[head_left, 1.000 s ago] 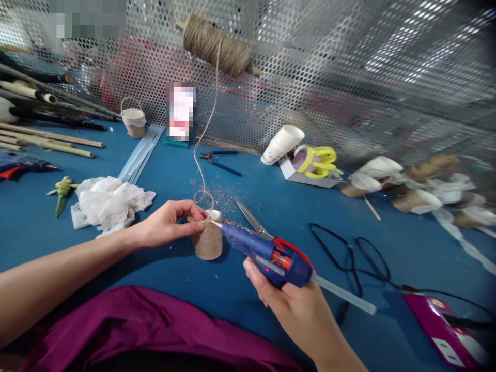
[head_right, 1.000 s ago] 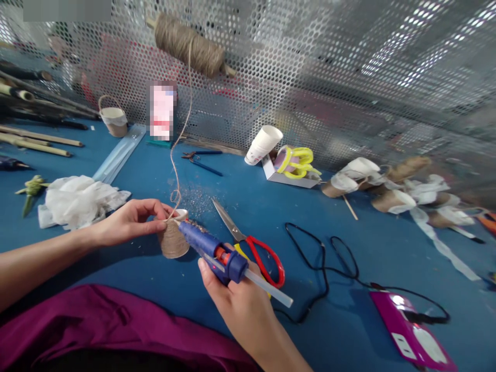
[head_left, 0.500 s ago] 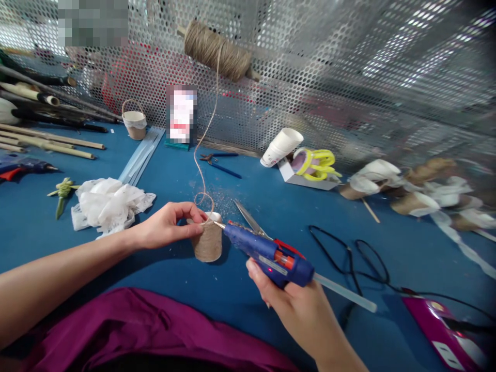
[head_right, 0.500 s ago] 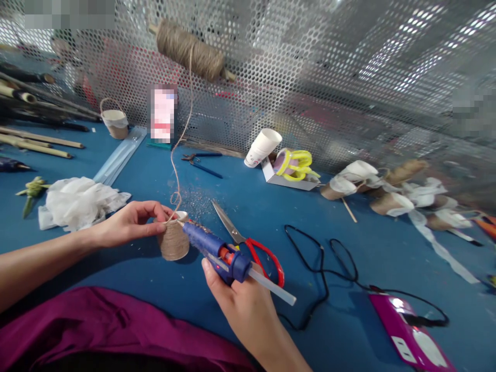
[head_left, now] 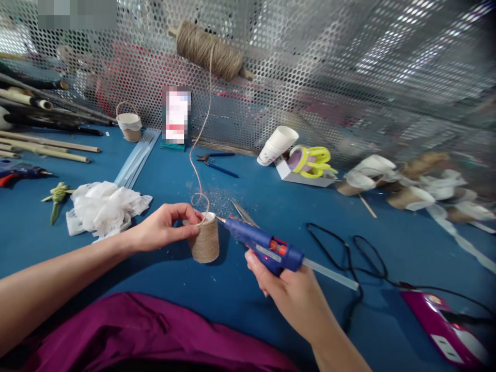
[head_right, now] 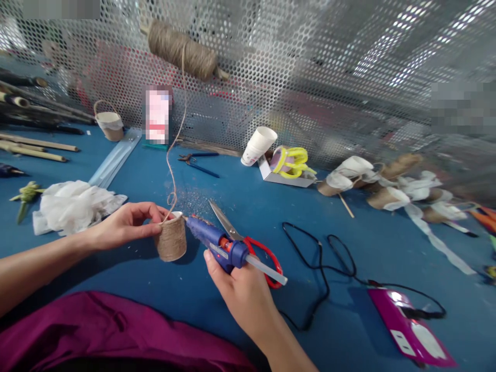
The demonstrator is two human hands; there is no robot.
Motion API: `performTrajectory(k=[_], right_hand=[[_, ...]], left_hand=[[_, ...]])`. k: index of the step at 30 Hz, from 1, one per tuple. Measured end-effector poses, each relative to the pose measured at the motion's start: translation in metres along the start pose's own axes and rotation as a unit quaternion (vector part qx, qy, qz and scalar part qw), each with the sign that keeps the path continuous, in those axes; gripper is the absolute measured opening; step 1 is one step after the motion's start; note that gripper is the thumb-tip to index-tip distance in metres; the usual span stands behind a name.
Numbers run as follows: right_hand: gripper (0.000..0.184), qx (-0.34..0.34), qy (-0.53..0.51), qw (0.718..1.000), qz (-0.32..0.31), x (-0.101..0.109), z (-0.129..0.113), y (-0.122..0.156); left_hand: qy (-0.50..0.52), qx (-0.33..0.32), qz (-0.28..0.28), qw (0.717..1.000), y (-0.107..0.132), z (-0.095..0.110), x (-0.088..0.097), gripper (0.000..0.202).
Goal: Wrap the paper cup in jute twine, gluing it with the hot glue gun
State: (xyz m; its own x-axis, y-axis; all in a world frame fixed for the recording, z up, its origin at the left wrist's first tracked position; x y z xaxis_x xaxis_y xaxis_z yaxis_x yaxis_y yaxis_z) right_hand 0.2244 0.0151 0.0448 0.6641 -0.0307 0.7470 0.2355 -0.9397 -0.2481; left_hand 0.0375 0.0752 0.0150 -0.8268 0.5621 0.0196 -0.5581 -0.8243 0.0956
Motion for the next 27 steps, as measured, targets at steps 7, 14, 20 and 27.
performTrajectory(k=[7,14,20,27], right_hand=[[0.029,-0.147,-0.153,0.975,-0.060,-0.011,0.019,-0.008],[0.031,-0.243,-0.285,0.927,0.018,0.009,0.065,-0.046],[0.030,-0.295,-0.151,0.941,0.069,0.017,0.119,-0.078],[0.030,-0.321,-0.019,0.947,-0.022,0.003,0.127,-0.085]], left_hand=[[-0.005,-0.019,-0.002,1.000,0.001,0.003,0.000,0.019],[-0.015,-0.036,0.003,0.999,0.003,0.013,0.003,0.018],[-0.032,-0.031,-0.008,0.999,0.005,0.019,0.002,0.017],[-0.059,-0.032,-0.002,0.998,0.007,0.023,0.005,0.016]])
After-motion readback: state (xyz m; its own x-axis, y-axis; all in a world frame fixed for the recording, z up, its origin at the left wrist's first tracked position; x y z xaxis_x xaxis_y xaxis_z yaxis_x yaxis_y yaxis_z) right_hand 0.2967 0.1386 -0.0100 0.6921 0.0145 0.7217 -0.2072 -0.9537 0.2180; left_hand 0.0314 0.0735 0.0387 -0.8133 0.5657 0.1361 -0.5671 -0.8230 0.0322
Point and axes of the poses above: each hand's wrist, its own y-axis away from the middle knuckle, its own x-axis out of the back of the hand, z = x × y, the point moved 7 cm from there along -y, towards the middle knuckle, and after that the axes turned 6 degrees about x, right-handed, at the moved point
